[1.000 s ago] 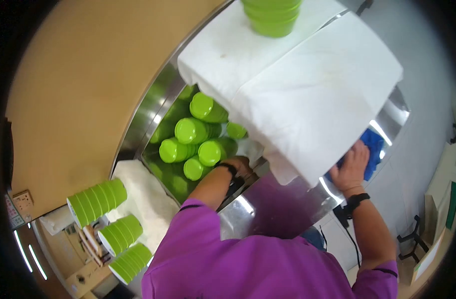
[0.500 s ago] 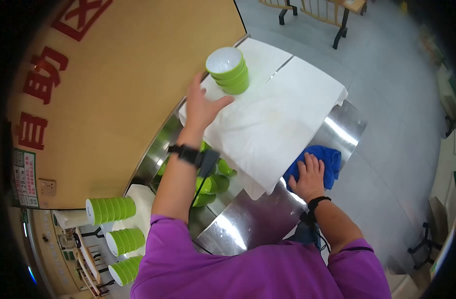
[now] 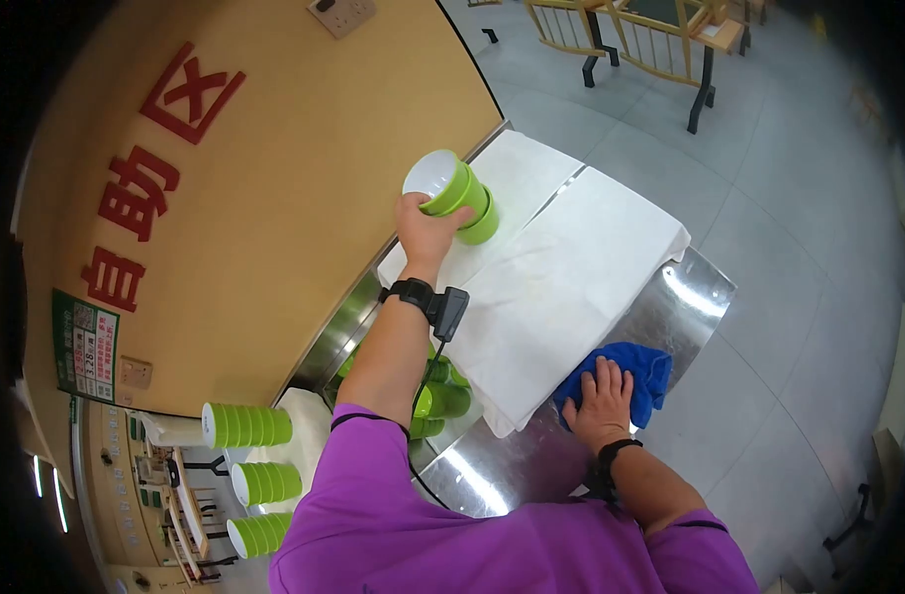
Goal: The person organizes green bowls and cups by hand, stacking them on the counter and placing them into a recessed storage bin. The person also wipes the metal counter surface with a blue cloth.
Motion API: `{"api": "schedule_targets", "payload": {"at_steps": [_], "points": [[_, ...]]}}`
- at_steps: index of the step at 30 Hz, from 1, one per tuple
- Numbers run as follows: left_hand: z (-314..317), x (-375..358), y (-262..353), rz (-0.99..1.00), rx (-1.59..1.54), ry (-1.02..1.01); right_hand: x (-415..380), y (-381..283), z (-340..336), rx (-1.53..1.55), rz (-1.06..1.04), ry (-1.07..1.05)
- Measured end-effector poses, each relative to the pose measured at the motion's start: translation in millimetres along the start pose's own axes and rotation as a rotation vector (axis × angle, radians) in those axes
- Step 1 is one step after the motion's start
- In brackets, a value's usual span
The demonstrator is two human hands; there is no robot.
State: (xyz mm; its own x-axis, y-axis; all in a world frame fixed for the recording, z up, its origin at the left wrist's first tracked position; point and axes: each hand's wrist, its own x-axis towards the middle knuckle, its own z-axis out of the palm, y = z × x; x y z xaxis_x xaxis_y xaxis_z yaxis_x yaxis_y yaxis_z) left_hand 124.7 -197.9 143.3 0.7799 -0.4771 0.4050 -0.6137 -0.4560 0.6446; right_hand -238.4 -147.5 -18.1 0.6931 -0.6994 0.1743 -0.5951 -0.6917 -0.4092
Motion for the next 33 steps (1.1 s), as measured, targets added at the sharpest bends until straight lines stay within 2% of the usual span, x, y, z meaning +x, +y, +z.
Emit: {"api": "schedule_targets", "payload": {"at_steps": [5,8,9,13,16,20,22,24,25,28,29,32,33], "points": [[-66,-15,26,0.115,-0.123,0.09,1,1,-1,-0.023,-0.005,0.011],[-131,-47,49,0.43,0.085,0.09,-3,-4,-2,-0.045,-0.012,0.005],[-153,-60,60,0.535,0.052,0.072,-4,-3,1,-0.052,-0.017,0.012],[-221,-114,77,0.687,0.138,-0.095,-4,-6,2,-0.093,-0.014,-0.004],[-258,-152,78,0.835,0.11,-0.06,-2,-4,8,-0.095,-0.014,0.012],[-298,-191,75,0.848,0.102,-0.11,3,10,7,0.004,-0.039,0.045],[-311,-208,72,0.833,0.089,-0.1,8,11,-6,0.134,-0.074,0.058],[-322,-224,67,0.812,0.049,-0.108,1,3,-22,0.124,-0.235,0.26],[-324,-231,60,0.812,0.054,-0.117,-3,2,-25,0.383,-0.122,0.105],[-327,-260,49,0.52,-0.157,-0.317,-29,-29,-71,1.028,0.125,-0.333],[-316,-273,35,0.492,-0.212,-0.279,-38,-52,-96,1.223,0.199,-0.467],[-289,-311,4,0.201,-0.566,-0.62,-51,-122,-147,1.732,0.018,-0.472],[-274,-331,-3,0.031,-0.727,-0.709,-53,-134,-151,1.749,-0.003,-0.546]]}}
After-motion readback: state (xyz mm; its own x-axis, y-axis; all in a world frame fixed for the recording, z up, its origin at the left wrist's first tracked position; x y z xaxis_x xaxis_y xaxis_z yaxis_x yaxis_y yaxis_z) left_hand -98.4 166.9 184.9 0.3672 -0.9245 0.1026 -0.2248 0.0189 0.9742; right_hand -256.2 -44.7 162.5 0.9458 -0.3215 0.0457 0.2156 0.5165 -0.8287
